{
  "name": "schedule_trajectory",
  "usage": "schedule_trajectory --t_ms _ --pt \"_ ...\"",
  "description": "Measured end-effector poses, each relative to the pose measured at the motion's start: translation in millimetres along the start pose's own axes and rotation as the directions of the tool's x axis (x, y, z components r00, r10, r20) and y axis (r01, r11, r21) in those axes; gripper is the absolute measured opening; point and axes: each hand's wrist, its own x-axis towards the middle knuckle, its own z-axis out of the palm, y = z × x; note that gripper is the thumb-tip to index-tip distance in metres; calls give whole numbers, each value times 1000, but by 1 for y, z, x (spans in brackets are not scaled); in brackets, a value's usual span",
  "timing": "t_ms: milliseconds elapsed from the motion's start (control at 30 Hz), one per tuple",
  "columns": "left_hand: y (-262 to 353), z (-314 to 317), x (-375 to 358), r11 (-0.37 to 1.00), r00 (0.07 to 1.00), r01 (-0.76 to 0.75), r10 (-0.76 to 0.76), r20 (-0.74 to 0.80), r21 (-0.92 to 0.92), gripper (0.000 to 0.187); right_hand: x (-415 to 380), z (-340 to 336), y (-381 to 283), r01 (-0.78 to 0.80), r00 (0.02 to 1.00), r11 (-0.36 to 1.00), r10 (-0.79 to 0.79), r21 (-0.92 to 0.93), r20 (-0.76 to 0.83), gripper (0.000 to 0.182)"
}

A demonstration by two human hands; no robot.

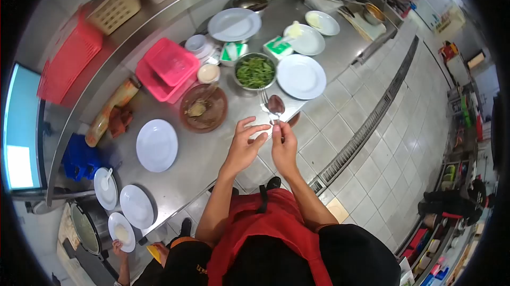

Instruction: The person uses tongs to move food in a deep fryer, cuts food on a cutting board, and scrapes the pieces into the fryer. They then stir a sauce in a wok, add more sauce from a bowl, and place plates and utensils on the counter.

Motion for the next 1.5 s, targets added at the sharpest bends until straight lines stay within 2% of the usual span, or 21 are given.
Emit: schedule_trajectory --t_ms 67,100,167,233,267,300,367,467,600,700,767,833,867,967,1000,1033,1133,1167,1267,1433,1500 --pt "1 25 0 1000 998 -9 10 55 -13 25 33 -42 23 11 999 999 -12 -34 -37 24" --pt "-14 27 -3 1000 998 -12 13 66 -7 25 51 -60 34 -41 998 991 34 -131 -51 27" --pt "-53 26 -12 985 996 -54 42 74 165 26 85 -89 31 -102 994 944 86 -313 -64 35" --pt "-68 25 -34 969 969 246 -246 13 -12 24 124 -112 47 -83 996 861 54 -503 -73 40" --pt "-80 22 -46 914 915 403 -403 2 -56 24 148 -119 74 -56 997 794 12 -606 -77 40" --pt "-92 21 -58 832 836 546 -549 -5 -101 24 168 -124 85 -66 996 793 16 -605 -87 40" --pt "-114 20 -80 775 784 605 -620 -30 -182 25 210 -128 98 -96 995 634 60 -767 -74 37" --pt "-94 27 -78 673 668 707 -736 -106 -218 24 259 -128 112 -37 999 573 42 -819 -15 32" --pt "-110 36 -50 694 675 705 -720 -164 -145 23 292 -126 133 82 993 547 23 -833 113 28" --pt "-115 48 -9 682 663 714 -731 -161 -161 24 290 -129 135 43 999 564 -13 -825 43 19" --pt "-111 55 22 700 684 702 -714 -146 -133 25 296 -131 126 132 990 470 -111 -873 90 14" --pt "-106 61 45 789 780 612 -614 -116 -62 27 302 -130 129 189 982 453 -80 -871 171 16" --pt "-100 62 55 797 791 604 -603 -105 -20 27 308 -128 129 249 967 440 -72 -863 243 19" --pt "-82 70 78 827 822 562 -561 -94 -21 26 307 -118 136 275 962 463 -123 -843 246 15" --pt "-81 72 85 827 822 562 -562 -96 -27 26 305 -117 137 299 951 444 -210 -844 226 15" --pt "-81 74 89 822 817 569 -568 -97 -19 26 302 -117 132 305 950 441 -207 -844 235 15" --pt "-77 87 94 794 787 606 -607 -109 -50 25 293 -118 116 478 870 367 -321 -798 374 7" --pt "-74 89 97 776 769 626 -631 -109 -78 25 291 -117 120 477 871 372 -316 -796 375 7" --pt "-69 100 105 764 759 642 -646 -84 -73 24 283 -116 132 540 838 252 -254 -803 483 8" --pt "-70 108 114 816 808 575 -578 -116 -63 24 280 -113 131 574 819 349 -277 -741 503 11" --pt "-69 107 117 816 807 576 -578 -122 -58 23 288 -112 122 481 877 464 -263 -744 403 12"
